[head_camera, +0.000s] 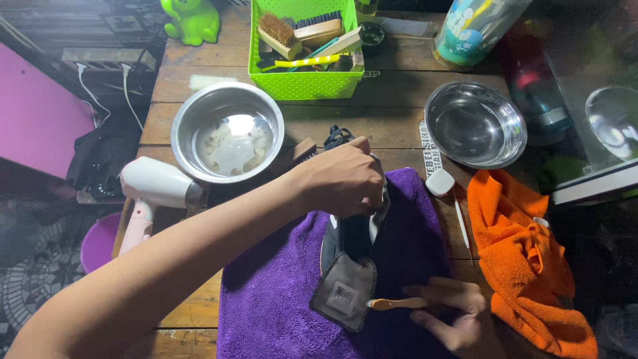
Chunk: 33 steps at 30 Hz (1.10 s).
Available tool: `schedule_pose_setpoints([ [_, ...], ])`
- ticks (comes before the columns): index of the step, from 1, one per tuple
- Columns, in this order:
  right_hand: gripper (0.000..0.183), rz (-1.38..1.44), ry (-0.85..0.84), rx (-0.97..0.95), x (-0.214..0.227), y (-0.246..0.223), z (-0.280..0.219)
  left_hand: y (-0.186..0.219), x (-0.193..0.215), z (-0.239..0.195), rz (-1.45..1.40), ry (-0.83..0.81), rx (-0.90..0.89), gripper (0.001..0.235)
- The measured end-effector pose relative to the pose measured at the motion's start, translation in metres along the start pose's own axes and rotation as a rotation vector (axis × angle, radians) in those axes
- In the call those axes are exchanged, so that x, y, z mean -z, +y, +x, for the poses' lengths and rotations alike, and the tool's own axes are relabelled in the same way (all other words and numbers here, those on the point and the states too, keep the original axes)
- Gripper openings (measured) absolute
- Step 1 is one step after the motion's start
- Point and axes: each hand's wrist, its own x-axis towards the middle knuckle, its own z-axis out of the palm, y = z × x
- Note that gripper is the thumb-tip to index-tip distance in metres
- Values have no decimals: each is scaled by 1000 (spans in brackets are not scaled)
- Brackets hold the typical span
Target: The person removes the insole from a sneaker and uses a small brush to scrub the interior fabric of the shoe. The person repeatedly dips the brush into a bowl of soapy water and continues scrubbing the inside of the shoe.
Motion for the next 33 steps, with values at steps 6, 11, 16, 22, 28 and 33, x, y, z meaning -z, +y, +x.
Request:
schedule_pose_setpoints([
  [6,34,126,88,11,-1,-8,-5,-7,-16,4,82,-6,-13,7],
  [11,33,95,67,72,-4,1,-3,8,-24,5,338,-166,5,7],
  [16,33,-15,64,101,-3,5,-3,17,-31,8,406,-182,10,15],
  [22,36,67,71,120,-4,1,-1,8,-58,20,510,-102,-38,32],
  [28,32,104,82,135,-3,-3,-1,8,-54,15,552,-102,-44,41],
  [33,35,95,109,126,-5,2,-4,-2,-70,4,954,-80,-17,39],
])
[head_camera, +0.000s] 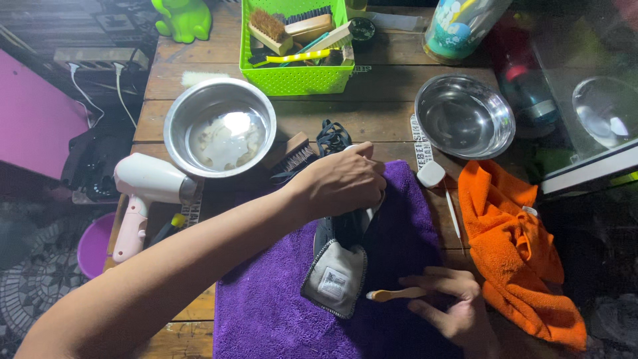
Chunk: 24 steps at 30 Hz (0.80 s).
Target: The person removes the insole from a sneaker and uses a small brush to scrub the interior fabric of the shoe. The person repeatedly dips the brush into a bowl of soapy water and continues scrubbing the inside of the shoe.
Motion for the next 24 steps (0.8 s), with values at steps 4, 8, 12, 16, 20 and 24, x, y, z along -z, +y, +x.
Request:
schedule_pose_setpoints([
  [4,34,41,7,-27,0,-7,3,-19,39,-6,-430,146,120,17],
  [8,34,71,-25,-25,-2,-7,3,-27,69,-10,-307,-15,49,24],
  [12,32,12,2,-53,-2,-3,-4,-31,73,-10,-308,-143,57,14],
  [16,29,60,-9,8,-1,-14,8,-36,75,-7,-343,-297,80,11],
  [20,29,6,-11,10,-1,-9,7,-40,74,-12,-418,-306,134,27],
  [24,34,39,-36,17,-1,-6,5,-44,78,-12,-519,-168,148,37],
])
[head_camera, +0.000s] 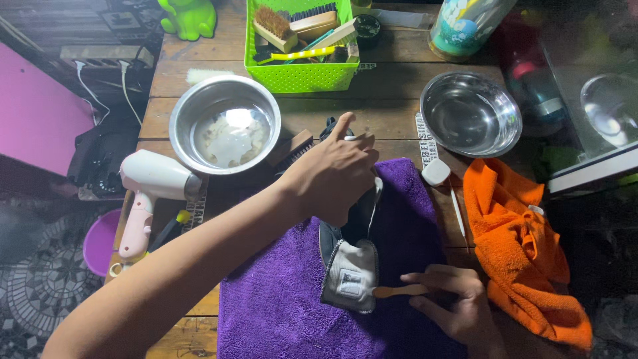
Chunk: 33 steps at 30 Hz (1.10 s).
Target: The person removes the insole from a sneaker and uses a small brush to scrub the interior fabric of the shoe. The person repeatedly dips the brush into a bowl of soapy water and continues scrubbing the inside of the shoe.
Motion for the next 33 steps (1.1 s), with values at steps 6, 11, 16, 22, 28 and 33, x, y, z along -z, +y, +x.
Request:
schedule_pose_setpoints([
  [6,36,-191,74,-116,-3,21,-12,7,27,4,-297,164,-150,17],
  [11,32,-127,74,-75,-9,13,-6,3,20,16,-524,110,-139,7],
  [16,54,-196,48,34,-17,19,-7,3,9,21,-447,26,-136,15],
  [22,47,-114,26,60,-15,8,-4,16,40,22,-107,116,-153,30],
  [28,59,-182,4,51,-17,5,-1,3,74,15,85,118,-66,20],
  [33,45,-248,53,137,-19,-7,5,-20,121,0,-170,109,92,24],
])
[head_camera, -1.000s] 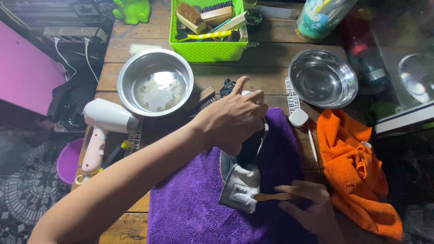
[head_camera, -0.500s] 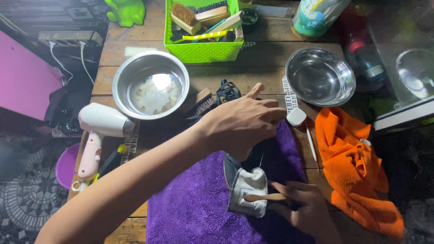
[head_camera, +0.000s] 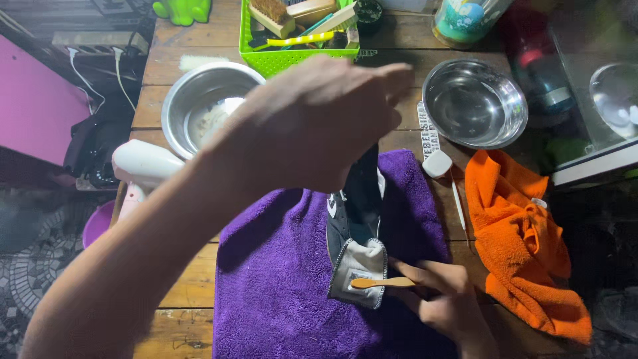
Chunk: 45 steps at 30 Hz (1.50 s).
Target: The person removes the insole from a sneaker and uses a small brush to scrub the interior fabric of the shoe. The person repeatedly dips the brush into a bowl of soapy water and continues scrubbing the inside of the shoe.
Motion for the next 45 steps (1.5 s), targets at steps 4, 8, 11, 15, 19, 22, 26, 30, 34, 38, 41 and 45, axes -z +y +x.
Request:
schedule_pose_setpoints([
  [4,50,25,-46,-122,-5,12,-6,-16,61,-39,10,181,-39,12],
  [8,43,29,13,21,2,-6,3,-44,67,-121,317,197,224,10],
  [11,45,25,22,23,-1,0,1,8,57,-171,57,271,557,12],
  [15,41,42,5,76,0,10,-4,101,-40,-239,-169,627,1069,18],
  [19,42,12,-37,76,0,5,1,149,-120,-241,-478,824,1223,15],
  [22,45,-9,18,83,-1,1,3,158,-129,-244,-920,543,1344,29],
  [26,55,5,1,52,-1,0,4,149,-136,-237,-629,336,1038,44],
  [30,51,19,5,65,1,-13,8,118,-153,-216,-483,346,833,39],
  [34,53,6,20,120,-4,-7,0,91,-123,-201,-235,321,878,29],
  [38,54,7,6,132,-7,1,-4,66,-88,-191,-76,113,922,20],
  [41,53,2,6,148,-5,-4,-2,52,-115,-196,-141,24,849,39],
  [45,46,-86,15,224,-7,17,-13,62,-141,-196,126,-95,834,79],
])
